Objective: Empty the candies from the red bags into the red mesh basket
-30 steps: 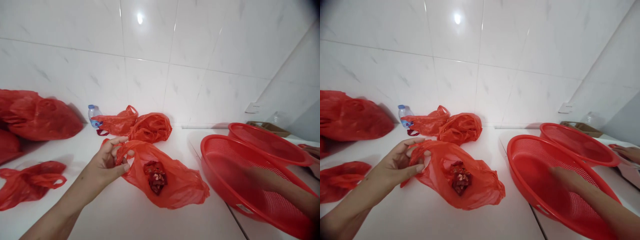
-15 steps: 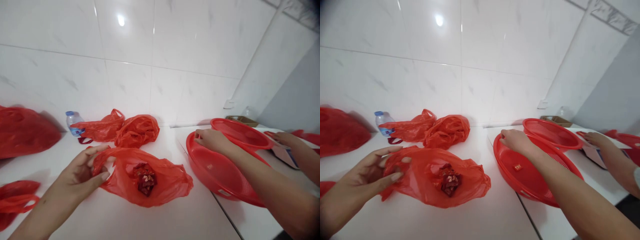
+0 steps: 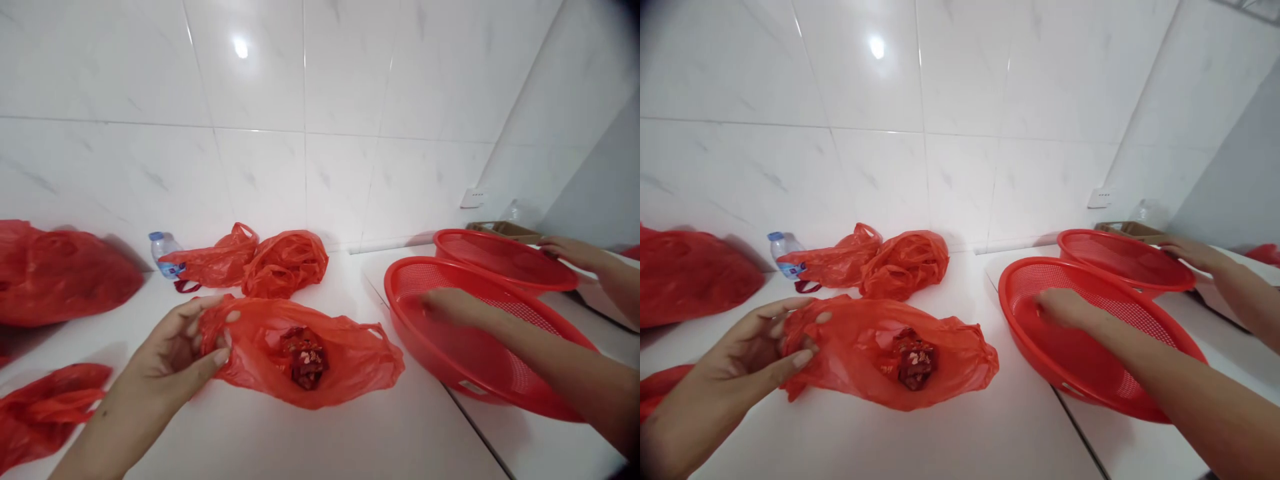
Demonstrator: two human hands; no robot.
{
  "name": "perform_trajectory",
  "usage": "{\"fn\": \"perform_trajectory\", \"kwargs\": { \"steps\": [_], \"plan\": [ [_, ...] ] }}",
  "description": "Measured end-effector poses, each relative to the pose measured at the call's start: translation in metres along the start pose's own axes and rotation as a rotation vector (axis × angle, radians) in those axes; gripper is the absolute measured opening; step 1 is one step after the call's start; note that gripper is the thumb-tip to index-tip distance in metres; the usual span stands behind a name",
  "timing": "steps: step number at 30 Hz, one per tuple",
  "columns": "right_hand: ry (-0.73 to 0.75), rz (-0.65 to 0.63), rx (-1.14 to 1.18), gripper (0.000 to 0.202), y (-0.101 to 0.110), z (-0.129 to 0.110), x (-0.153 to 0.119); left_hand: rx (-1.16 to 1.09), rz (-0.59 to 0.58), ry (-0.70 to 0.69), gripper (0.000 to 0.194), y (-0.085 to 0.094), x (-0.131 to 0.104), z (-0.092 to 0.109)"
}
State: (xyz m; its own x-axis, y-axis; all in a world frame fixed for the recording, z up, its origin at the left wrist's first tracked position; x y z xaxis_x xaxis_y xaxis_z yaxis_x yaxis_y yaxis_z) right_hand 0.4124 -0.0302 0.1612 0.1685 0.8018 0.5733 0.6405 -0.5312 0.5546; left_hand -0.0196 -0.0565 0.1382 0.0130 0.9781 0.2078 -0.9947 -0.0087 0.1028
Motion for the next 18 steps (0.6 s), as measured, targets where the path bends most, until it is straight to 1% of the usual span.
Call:
{"fn": "perform_trajectory", "kwargs": {
  "steps": [1,3,4,5,6,7,8,9,10,11,12,14,15,16,18],
  "plan": [
    [0.029,-0.06,-0.036,0.024,-0.01,-0.006,-0.001,-0.007,-0.008,-0.012,0.055,-0.001,0.0,0.0],
    [0.153,-0.124,-0.171,0.012,-0.021,-0.03,-0.007,-0.015,-0.028,-0.036,0.053,-0.003,0.001,0.0],
    [0.264,-0.108,-0.265,0.007,-0.023,-0.048,-0.014,-0.011,-0.036,-0.046,0.053,-0.003,0.001,0.0],
    [0.399,-0.072,-0.352,0.014,-0.024,-0.068,-0.023,-0.001,-0.041,-0.051,0.052,-0.004,0.001,-0.001],
    [0.527,-0.042,-0.378,0.018,-0.025,-0.088,-0.033,0.01,-0.045,-0.055,0.052,-0.005,0.001,-0.001],
    [0.677,-0.005,-0.356,0.021,-0.028,-0.107,-0.045,0.019,-0.049,-0.056,0.052,-0.006,0.001,-0.001],
    [0.815,-0.014,-0.329,0.021,-0.034,-0.123,-0.056,0.026,-0.051,-0.056,0.052,-0.007,0.001,0.0],
    [0.917,-0.074,-0.309,0.02,-0.043,-0.134,-0.066,0.029,-0.057,-0.054,0.052,-0.008,0.0,0.001],
    [0.977,-0.139,-0.306,0.02,-0.054,-0.141,-0.074,0.032,-0.064,-0.051,0.052,-0.009,0.0,0.002],
    [0.994,-0.218,-0.328,0.021,-0.066,-0.142,-0.08,0.034,-0.07,-0.051,0.052,-0.01,-0.001,0.004],
    [0.975,-0.298,-0.365,0.023,-0.079,-0.139,-0.084,0.041,-0.074,-0.055,0.051,-0.01,-0.002,0.005],
    [0.896,-0.403,-0.434,0.029,-0.098,-0.126,-0.091,0.062,-0.072,-0.063,0.051,-0.008,-0.004,0.007],
    [0.874,-0.426,-0.44,0.029,-0.104,-0.118,-0.095,0.072,-0.068,-0.063,0.051,-0.006,-0.006,0.007],
    [0.882,-0.426,-0.426,0.027,-0.107,-0.111,-0.101,0.079,-0.064,-0.059,0.051,-0.004,-0.007,0.006],
    [0.949,-0.362,-0.387,0.028,-0.107,-0.099,-0.112,0.092,-0.05,-0.041,0.053,0.002,-0.009,0.004]
  ]
}}
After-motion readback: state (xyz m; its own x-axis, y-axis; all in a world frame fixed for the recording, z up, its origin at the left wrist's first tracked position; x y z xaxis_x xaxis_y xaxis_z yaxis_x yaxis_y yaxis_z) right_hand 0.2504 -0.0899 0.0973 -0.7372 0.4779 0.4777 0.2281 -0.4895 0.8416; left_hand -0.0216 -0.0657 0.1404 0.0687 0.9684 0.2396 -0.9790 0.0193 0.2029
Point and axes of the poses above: each hand's wrist, its own x-axis towards the middle knuckle, its own y-axis out of the back of the hand, z = x × y, the point moved 3 cm from there along x, towards the middle knuckle, and after that the axes turned 1 degree about z, right-handed, at the moved point
